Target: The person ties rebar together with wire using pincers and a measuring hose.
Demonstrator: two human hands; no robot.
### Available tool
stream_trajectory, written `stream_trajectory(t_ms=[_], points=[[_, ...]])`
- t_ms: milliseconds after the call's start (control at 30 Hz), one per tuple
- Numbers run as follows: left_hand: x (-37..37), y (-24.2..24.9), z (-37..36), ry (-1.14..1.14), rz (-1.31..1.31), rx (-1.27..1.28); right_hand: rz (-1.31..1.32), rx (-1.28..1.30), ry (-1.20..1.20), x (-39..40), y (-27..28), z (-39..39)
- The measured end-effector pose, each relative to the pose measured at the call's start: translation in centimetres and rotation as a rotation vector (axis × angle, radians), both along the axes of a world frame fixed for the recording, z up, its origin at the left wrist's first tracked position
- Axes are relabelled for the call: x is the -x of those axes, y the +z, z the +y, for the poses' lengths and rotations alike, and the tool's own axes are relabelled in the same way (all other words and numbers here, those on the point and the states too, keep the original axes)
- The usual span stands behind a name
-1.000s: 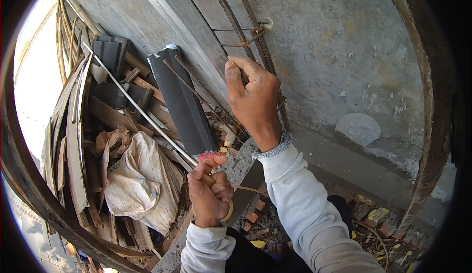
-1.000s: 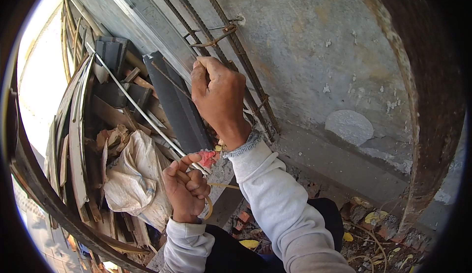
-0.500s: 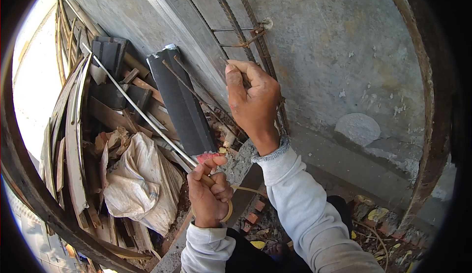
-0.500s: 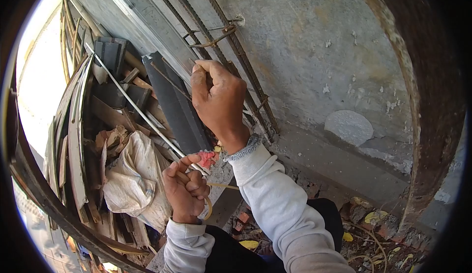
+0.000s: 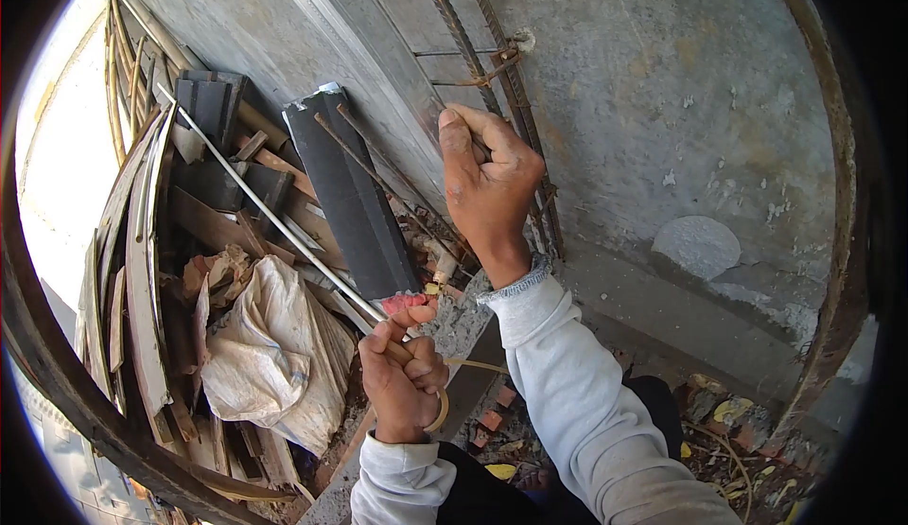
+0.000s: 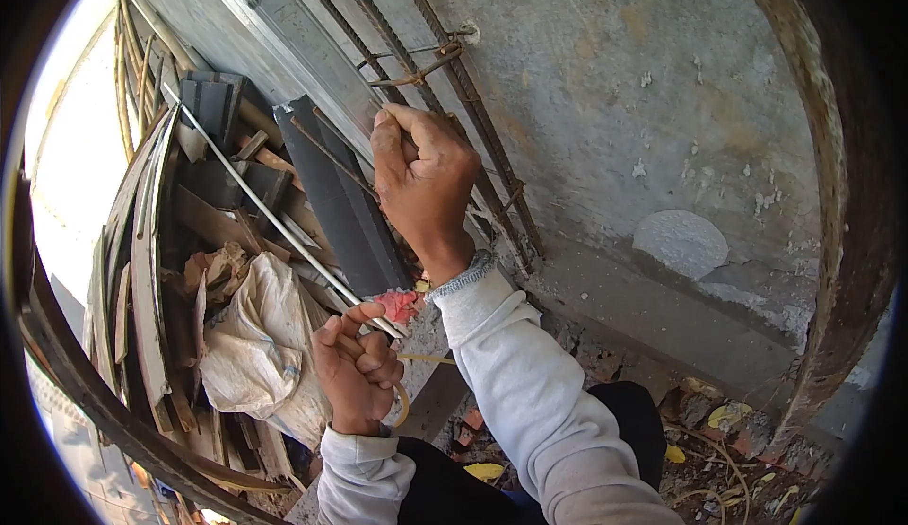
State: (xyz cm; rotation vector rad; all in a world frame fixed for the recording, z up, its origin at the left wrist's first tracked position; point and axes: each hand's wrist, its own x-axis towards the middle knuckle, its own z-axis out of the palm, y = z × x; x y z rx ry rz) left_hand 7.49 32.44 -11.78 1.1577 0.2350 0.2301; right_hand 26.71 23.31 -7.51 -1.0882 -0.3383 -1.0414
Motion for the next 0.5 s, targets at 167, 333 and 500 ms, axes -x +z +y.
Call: stream_trajectory(t_ms=[167, 333, 500], points=[[-0.1, -0.1, -0.1, 0.007, 0.008, -0.005, -0.048, -0.033, -0.037, -0.8, -0.1, 0.4], [-0.3, -0.1, -0.2, 0.01, 0.015, -0.012, -0.036, -0.023, 0.062, 0.3, 0.0, 0.0], [-0.4, -0.2, -0.2, 0.016, 0.021, -0.029, -0.101, -0.001, 0.041, 0.6, 0.3, -0.2]])
